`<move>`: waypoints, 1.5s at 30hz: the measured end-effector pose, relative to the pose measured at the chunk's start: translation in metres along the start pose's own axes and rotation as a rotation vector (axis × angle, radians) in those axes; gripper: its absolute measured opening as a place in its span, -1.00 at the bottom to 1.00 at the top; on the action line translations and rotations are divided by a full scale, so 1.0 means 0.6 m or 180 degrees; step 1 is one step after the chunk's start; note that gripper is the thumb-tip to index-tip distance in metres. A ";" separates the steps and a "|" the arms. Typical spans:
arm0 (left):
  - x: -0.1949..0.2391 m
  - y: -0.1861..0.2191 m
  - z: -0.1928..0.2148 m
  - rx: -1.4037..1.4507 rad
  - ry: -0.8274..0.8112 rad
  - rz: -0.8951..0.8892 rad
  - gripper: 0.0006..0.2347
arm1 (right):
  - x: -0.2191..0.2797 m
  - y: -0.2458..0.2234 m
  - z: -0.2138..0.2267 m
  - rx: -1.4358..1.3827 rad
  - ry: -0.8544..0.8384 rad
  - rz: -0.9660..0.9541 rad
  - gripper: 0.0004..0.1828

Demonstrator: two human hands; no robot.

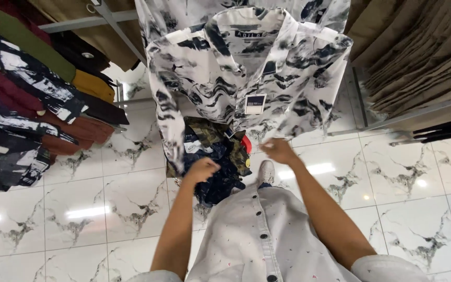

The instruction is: The person holds a white and black patterned shirt on a hanger and buttons it up from the bottom to the top. The person then adjusts the collar and sleeves of the shirt.

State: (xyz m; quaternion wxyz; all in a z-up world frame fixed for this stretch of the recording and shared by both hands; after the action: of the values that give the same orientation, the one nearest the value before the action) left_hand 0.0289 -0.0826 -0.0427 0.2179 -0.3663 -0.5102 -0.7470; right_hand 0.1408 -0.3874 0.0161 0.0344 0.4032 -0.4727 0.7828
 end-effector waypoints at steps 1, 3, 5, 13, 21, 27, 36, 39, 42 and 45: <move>-0.027 -0.021 -0.017 0.0002 0.0011 -0.0001 -0.72 | 0.010 -0.036 -0.020 0.0003 -0.0005 0.0009 -0.48; -0.088 -0.054 -0.040 -0.0150 0.0405 -0.0292 -0.72 | 0.024 -0.125 -0.061 0.0572 -0.0236 0.0778 -0.14; -0.067 -0.024 -0.054 -0.0275 0.0448 -0.0361 -0.72 | 0.045 -0.209 -0.086 0.0543 -0.0371 0.0521 0.06; 0.029 0.006 -0.092 -0.0402 0.0876 -0.0906 -0.82 | -0.137 -0.257 -0.093 -0.1065 0.0878 0.0211 0.30; 0.079 0.072 -0.049 -0.0410 0.0986 -0.0913 -0.82 | -0.220 -0.209 -0.058 -0.1471 0.2390 0.0598 -0.59; 0.087 0.223 -0.036 -0.0505 0.1113 -0.1418 -0.56 | -0.099 -0.191 -0.051 -0.1362 0.2769 0.1609 -0.45; -0.053 0.258 -0.114 -0.0340 0.1681 -0.1997 -0.64 | -0.011 -0.115 -0.081 -0.0499 0.2722 0.1210 -0.91; -0.056 0.245 -0.121 -0.0656 0.1573 -0.2530 -0.77 | -0.003 -0.089 -0.092 -0.0301 0.2483 0.1133 -0.76; -0.008 0.234 -0.116 -0.0264 0.1169 -0.2429 -0.82 | 0.075 -0.107 -0.104 -0.0640 0.2113 0.1262 -0.34; 0.081 0.244 -0.108 0.0131 0.0789 -0.2092 -0.77 | 0.159 -0.121 -0.129 -0.0985 0.1444 0.1197 0.02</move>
State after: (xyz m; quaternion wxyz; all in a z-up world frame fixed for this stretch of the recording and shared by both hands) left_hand 0.0790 -0.1964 0.0693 0.0334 -0.0846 -0.5855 -0.8056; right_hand 0.0615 -0.3193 0.1134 0.0545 0.1143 -0.6325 0.7641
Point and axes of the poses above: each hand's wrist, its own x-axis away from the middle knuckle, its own z-axis out of the back of the hand, y = z × x, the point moved 3 cm from there along -x, towards the middle knuckle, and after that the axes turned 6 degrees about -y, right-handed, at the moved point
